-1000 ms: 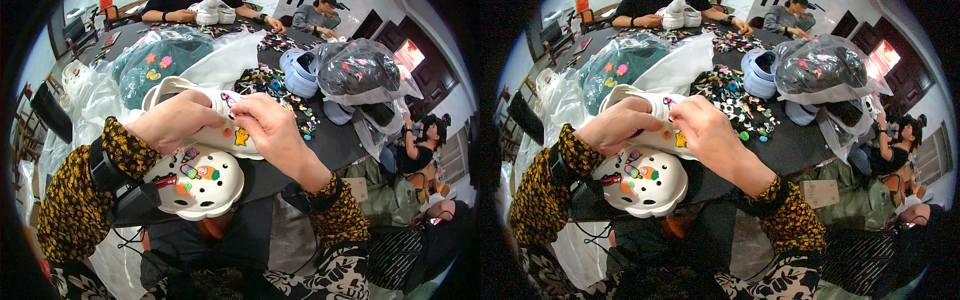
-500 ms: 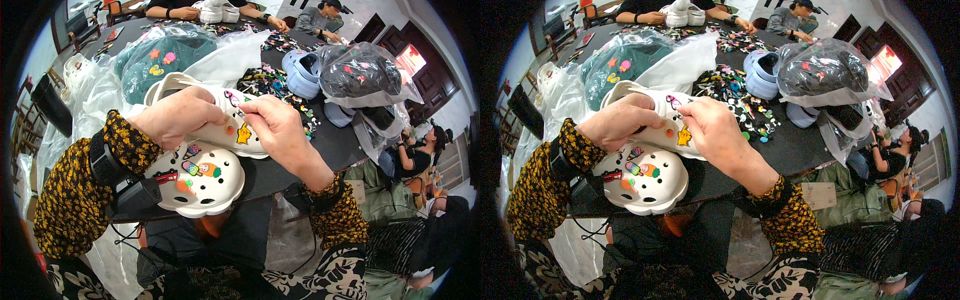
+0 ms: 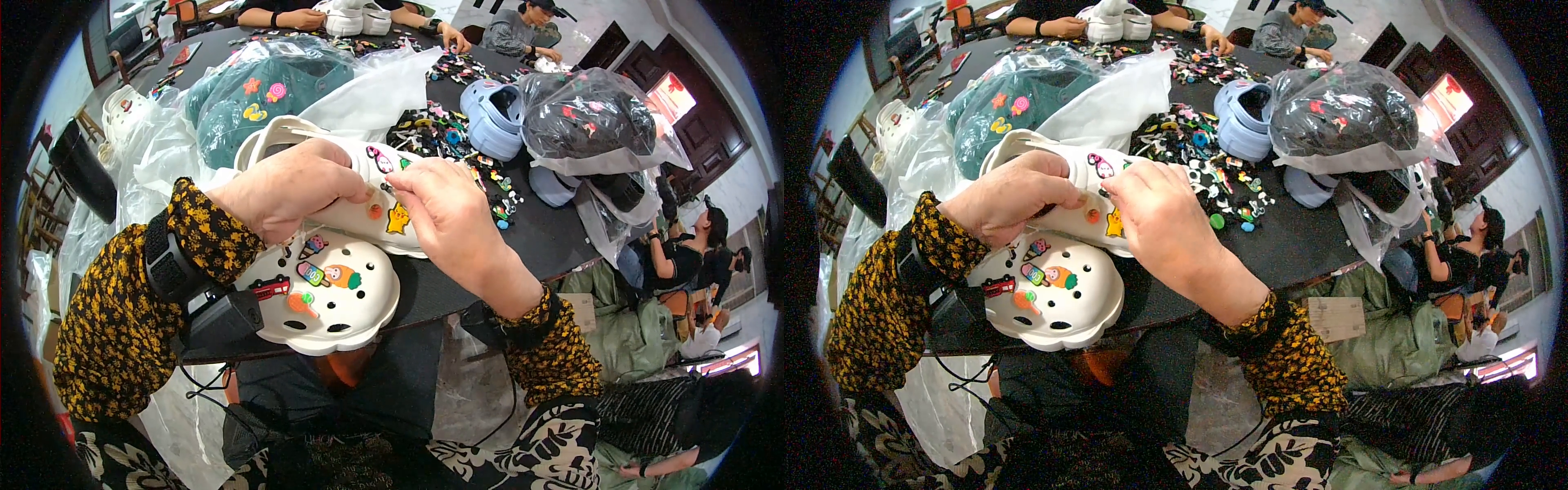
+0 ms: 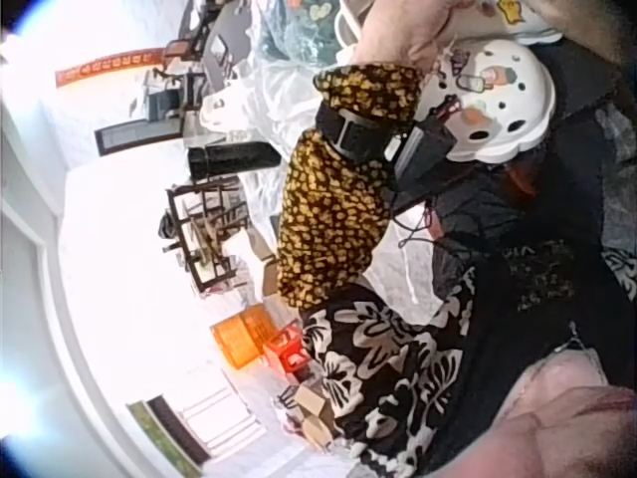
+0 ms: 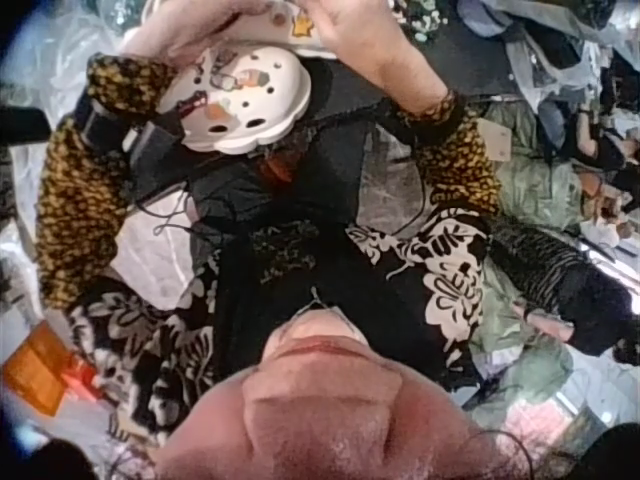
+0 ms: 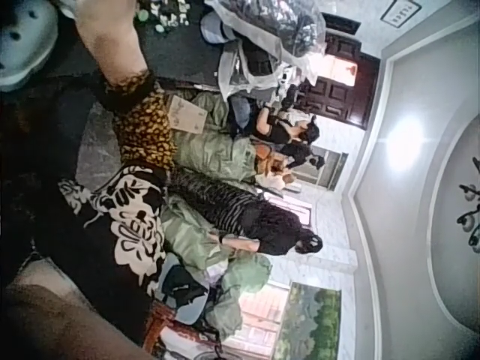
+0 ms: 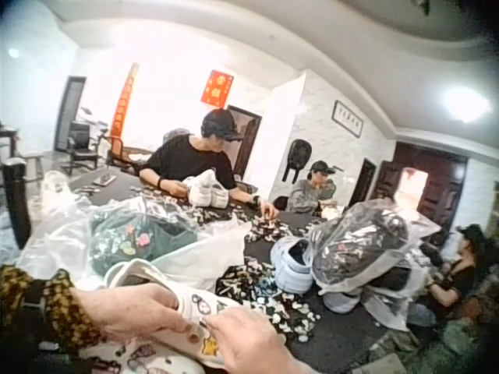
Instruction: Attaching decorative charms to rubber clogs.
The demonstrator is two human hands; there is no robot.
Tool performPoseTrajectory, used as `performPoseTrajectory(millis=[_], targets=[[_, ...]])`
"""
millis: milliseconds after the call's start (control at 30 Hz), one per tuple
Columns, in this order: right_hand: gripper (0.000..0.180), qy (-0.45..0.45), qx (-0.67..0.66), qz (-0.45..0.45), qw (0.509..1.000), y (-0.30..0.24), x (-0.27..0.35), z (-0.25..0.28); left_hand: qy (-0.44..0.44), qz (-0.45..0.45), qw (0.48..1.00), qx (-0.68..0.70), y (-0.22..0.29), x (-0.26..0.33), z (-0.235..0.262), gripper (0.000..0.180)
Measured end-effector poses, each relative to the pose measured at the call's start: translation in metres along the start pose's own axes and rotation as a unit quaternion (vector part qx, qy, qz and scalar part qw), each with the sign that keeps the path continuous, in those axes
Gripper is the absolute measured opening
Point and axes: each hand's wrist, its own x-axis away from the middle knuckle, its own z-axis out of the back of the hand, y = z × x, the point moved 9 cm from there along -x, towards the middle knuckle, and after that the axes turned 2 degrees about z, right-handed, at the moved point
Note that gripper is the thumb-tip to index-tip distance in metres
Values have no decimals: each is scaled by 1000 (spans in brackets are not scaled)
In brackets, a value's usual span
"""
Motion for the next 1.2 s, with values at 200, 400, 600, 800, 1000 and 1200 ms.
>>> performPoseTrajectory(millis=[200,400,600,800,1000,1200], targets=[[19,-2,81,34,996,-9,0,-2,1,2,1000,-3,2,3,0,11],[26,4,150,79,986,-18,2,-2,-6,-22,999,-30,0,-1,2,14],[31,-11,202,95,975,-29,9,-5,3,-17,999,-51,3,2,1,16],[36,-45,163,49,984,-27,12,-5,10,5,996,-91,-1,-2,6,14],[40,-95,100,0,990,-18,16,-5,-7,14,975,-223,6,5,6,12],[41,-132,69,6,989,-19,16,-9,18,70,982,-177,10,13,3,14]])
